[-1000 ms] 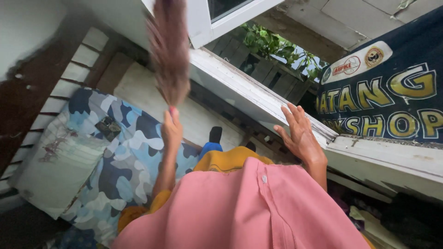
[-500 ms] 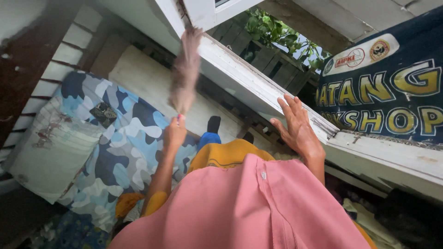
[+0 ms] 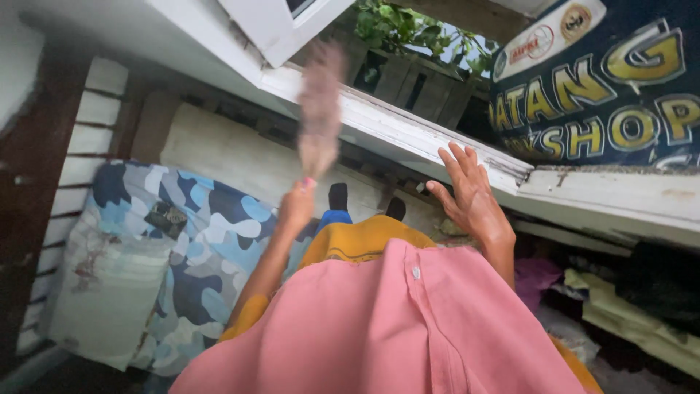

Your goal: The person uses a feather duster to sweep dust from a white window sill and frame. They repeatedly brush along the sill and vertical edges while holding the window frame with the other hand.

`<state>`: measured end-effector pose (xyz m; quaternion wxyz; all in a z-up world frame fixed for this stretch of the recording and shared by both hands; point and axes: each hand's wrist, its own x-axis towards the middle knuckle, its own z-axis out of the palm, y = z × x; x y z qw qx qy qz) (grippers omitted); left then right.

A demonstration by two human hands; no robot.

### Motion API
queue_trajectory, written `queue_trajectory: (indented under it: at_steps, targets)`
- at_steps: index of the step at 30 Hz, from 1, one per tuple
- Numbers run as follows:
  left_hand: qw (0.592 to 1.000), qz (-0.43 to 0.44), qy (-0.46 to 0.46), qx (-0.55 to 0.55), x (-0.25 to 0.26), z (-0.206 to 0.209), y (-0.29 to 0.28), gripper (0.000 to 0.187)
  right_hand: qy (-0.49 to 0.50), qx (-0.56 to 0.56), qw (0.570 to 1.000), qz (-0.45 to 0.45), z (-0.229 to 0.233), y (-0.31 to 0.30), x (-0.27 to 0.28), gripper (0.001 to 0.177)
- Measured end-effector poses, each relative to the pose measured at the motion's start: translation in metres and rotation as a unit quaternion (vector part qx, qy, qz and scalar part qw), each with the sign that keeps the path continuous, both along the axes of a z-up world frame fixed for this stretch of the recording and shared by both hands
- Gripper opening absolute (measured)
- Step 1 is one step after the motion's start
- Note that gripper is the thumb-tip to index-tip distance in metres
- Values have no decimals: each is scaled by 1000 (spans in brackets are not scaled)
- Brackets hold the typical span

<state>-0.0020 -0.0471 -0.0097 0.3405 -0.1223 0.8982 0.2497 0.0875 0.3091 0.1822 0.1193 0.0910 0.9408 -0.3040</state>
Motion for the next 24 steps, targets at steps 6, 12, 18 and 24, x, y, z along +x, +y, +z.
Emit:
queue_trajectory:
  at_steps: [6,12,18,24]
  targets:
    - [975,-212,-51,53,1,37,39,55,-16,3,999,-48,1,-5,15,68]
    - [983,-33,133,126,-35,-24,7,52,13,12,995,-99,2,-18,37,65]
    - [978,-152,-33,141,6,-29,82,58,20,18,985,-172,7,-31,68,63]
    - [871,-457,-80,162,27,12,154,48,14,27,968,-249,8,-42,103,63]
